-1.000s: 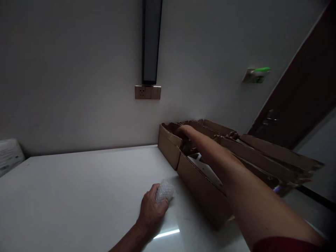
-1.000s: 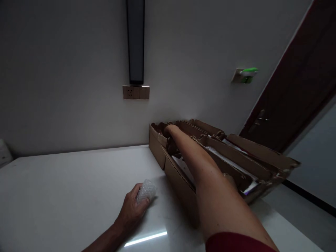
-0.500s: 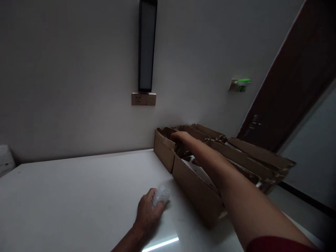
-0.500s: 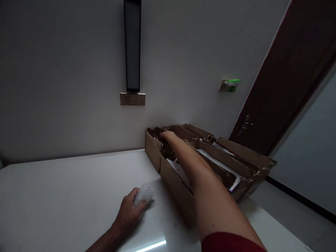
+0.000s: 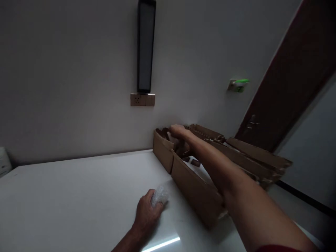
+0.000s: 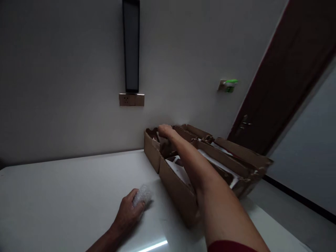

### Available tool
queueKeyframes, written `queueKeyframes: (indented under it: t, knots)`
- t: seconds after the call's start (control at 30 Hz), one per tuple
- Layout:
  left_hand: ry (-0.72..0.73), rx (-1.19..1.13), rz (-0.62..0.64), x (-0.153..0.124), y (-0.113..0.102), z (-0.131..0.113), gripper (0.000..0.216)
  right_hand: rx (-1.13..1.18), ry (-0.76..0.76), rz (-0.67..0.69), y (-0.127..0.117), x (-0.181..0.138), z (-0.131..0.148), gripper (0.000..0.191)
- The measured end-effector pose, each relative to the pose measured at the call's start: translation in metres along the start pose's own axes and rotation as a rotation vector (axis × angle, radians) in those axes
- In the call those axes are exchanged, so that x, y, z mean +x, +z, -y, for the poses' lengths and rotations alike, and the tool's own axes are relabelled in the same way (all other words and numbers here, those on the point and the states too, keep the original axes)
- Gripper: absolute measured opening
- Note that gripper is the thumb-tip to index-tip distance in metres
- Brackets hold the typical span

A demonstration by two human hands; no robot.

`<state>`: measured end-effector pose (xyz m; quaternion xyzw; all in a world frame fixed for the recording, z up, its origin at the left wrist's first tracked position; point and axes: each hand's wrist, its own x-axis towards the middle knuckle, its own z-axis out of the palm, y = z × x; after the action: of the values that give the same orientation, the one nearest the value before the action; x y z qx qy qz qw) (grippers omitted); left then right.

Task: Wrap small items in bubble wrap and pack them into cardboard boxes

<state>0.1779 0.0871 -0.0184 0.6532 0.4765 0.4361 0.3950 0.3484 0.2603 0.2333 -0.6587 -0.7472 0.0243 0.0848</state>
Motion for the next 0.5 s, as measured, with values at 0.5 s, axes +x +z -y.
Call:
queueKeyframes:
  t: [0.5]
  knots:
    - [0.248, -0.317, -0.039, -0.014, -0.043, -0.143, 0.032, 0.278, -0.642, 0.245, -0.048, -0.161, 0.034, 0.023]
